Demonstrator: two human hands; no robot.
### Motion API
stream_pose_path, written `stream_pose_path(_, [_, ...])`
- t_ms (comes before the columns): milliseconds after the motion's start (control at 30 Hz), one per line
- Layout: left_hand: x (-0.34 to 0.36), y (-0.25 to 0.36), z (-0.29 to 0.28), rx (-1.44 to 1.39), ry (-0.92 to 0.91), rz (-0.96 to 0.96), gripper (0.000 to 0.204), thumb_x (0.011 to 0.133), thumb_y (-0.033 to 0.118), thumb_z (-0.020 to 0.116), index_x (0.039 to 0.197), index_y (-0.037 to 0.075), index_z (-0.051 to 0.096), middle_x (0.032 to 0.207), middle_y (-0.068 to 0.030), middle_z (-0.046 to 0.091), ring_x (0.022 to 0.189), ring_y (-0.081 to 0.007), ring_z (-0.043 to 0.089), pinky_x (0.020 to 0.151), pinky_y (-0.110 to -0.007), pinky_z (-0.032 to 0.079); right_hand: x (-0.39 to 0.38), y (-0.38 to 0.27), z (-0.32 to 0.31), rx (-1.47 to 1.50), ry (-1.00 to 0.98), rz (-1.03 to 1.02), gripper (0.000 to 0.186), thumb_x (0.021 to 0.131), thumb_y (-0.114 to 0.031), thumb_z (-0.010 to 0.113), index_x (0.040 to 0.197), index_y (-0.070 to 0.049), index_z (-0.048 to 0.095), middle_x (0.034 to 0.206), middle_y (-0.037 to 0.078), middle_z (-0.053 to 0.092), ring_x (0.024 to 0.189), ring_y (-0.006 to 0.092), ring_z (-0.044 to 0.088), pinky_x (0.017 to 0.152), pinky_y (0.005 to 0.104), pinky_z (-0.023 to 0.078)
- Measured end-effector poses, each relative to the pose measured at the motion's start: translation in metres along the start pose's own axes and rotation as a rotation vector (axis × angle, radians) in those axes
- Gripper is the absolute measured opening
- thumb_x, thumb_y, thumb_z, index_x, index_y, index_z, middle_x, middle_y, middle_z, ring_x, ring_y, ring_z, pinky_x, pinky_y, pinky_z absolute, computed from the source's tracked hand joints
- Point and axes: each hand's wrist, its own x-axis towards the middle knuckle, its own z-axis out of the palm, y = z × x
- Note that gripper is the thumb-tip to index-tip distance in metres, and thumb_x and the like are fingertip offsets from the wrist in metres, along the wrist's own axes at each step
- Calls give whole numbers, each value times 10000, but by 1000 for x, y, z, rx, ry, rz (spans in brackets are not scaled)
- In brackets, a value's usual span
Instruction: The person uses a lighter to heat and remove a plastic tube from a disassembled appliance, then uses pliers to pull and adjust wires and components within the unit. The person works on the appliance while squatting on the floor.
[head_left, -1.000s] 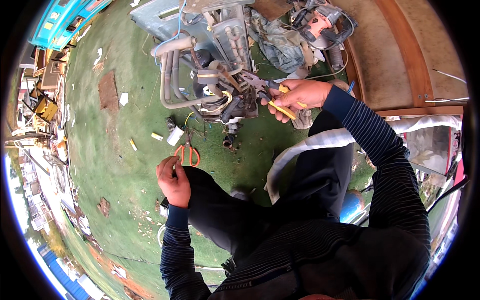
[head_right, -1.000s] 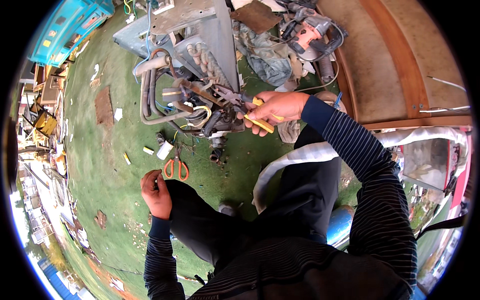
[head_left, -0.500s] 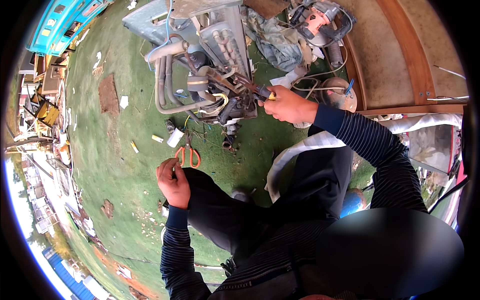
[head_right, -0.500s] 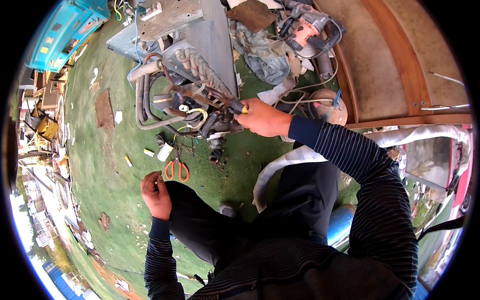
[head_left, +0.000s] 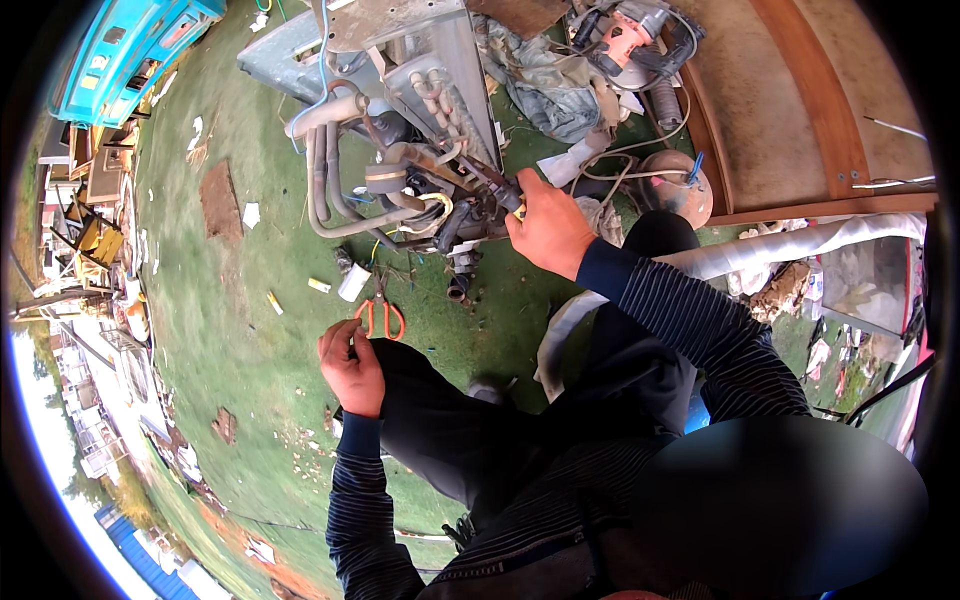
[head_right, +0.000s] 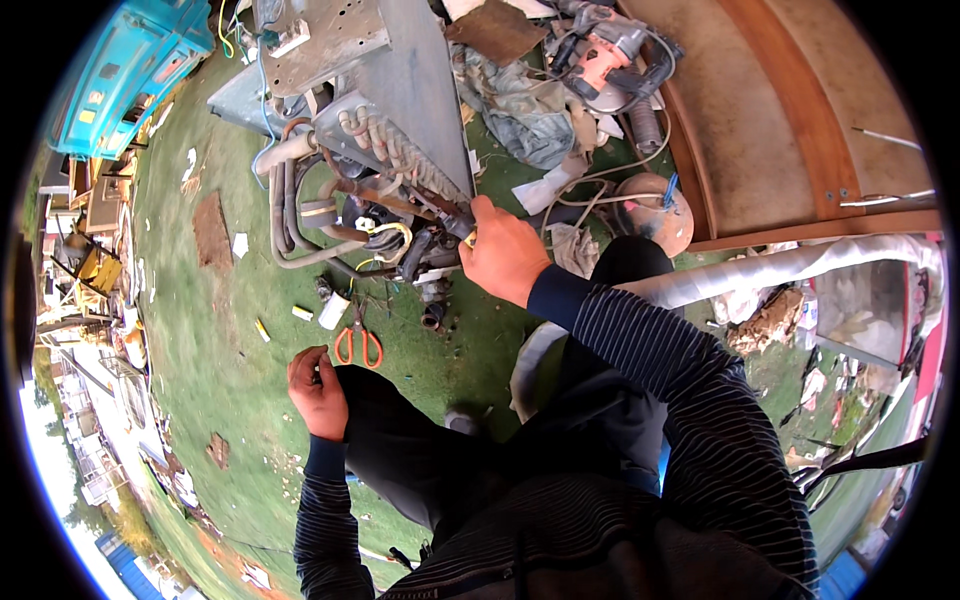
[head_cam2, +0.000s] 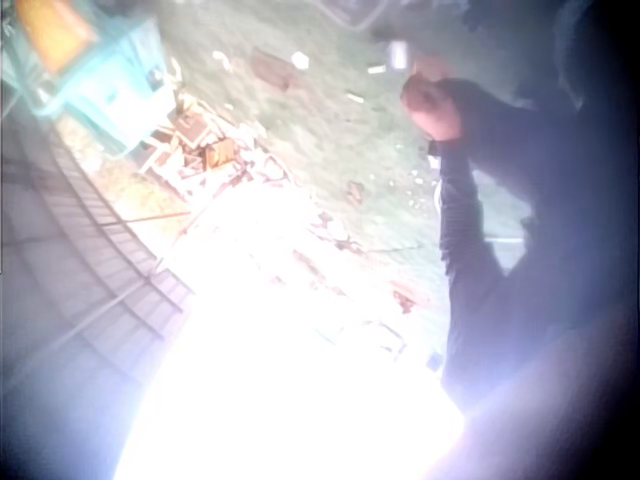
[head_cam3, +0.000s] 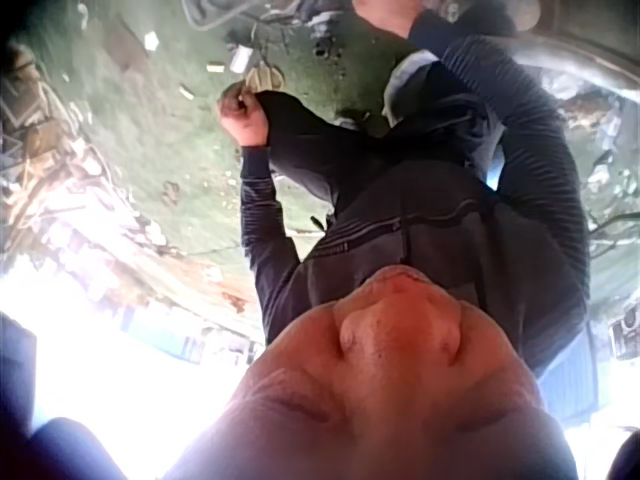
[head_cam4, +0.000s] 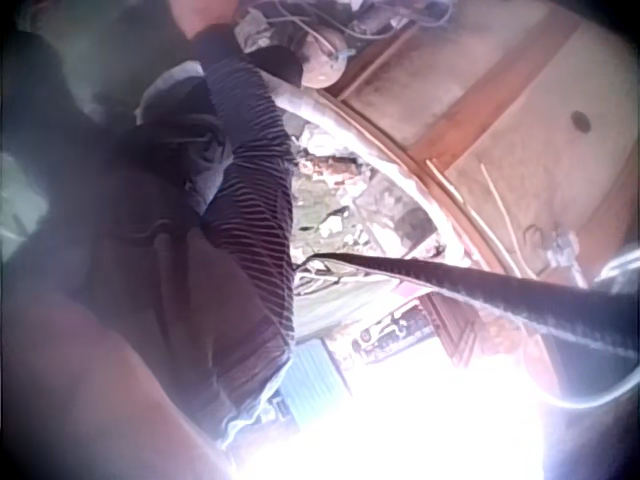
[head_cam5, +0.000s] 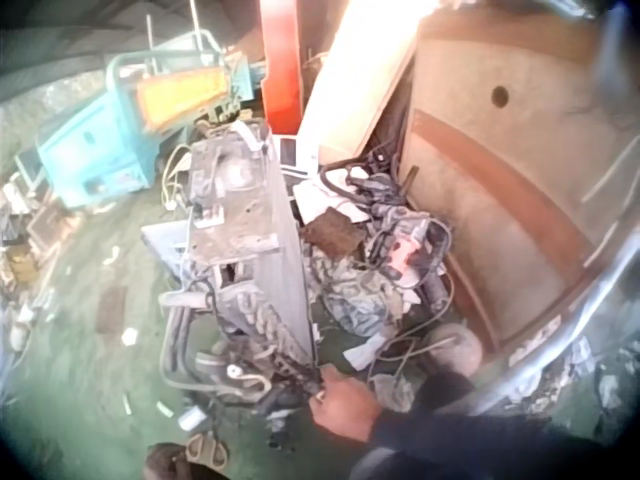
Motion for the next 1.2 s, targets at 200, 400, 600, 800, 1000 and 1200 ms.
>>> stream_pose_path(200, [-1,-3,-1,19,-4,5,114,941,30,659,1024,7,734,1041,-131,735,939,-317,643,811,-412,519,0,4,8,-96,81,-34,430,828,-131,761,1124,21,489,975,289,666,877,491,678,759,541,559])
stream_pose_path(400, [1,-1,2,1,-5,-3,111,945,42,662,1017,6,738,1036,-134,736,948,-316,648,828,-408,522,6,14,12,-148,128,-82,465,801,-131,789,1128,10,490,1020,259,640,867,470,674,744,522,563])
stream_pose_path(600, [-1,-4,3,9,1,-2,110,949,43,661,1008,4,745,1040,-135,738,950,-305,652,791,-394,530,5,13,6,-136,148,-117,452,821,-134,759,1176,1,514,1060,243,645,964,463,651,832,535,532])
stream_pose_path(800, [-1,-3,0,37,-7,29,127,958,39,644,1027,-1,742,1037,-132,733,930,-274,657,756,-366,523,-13,25,-6,-121,3,-43,354,872,-201,680,1153,11,640,1008,223,688,916,455,647,871,516,515])
stream_pose_path(1000, [-3,-9,1,71,-14,5,123,948,33,651,1023,7,745,1030,-129,734,922,-282,649,759,-380,526,-14,22,-10,929,-770,393,371,1042,-405,651,1120,-43,668,960,42,724,773,111,653,567,293,481])
stream_pose_path(1200, [-6,-18,1,109,-25,34,122,941,35,654,1016,9,746,1025,-132,736,939,-302,651,795,-398,534,2,6,-32,797,-817,396,429,1048,-464,632,1102,-40,675,973,58,727,814,150,670,656,332,523])
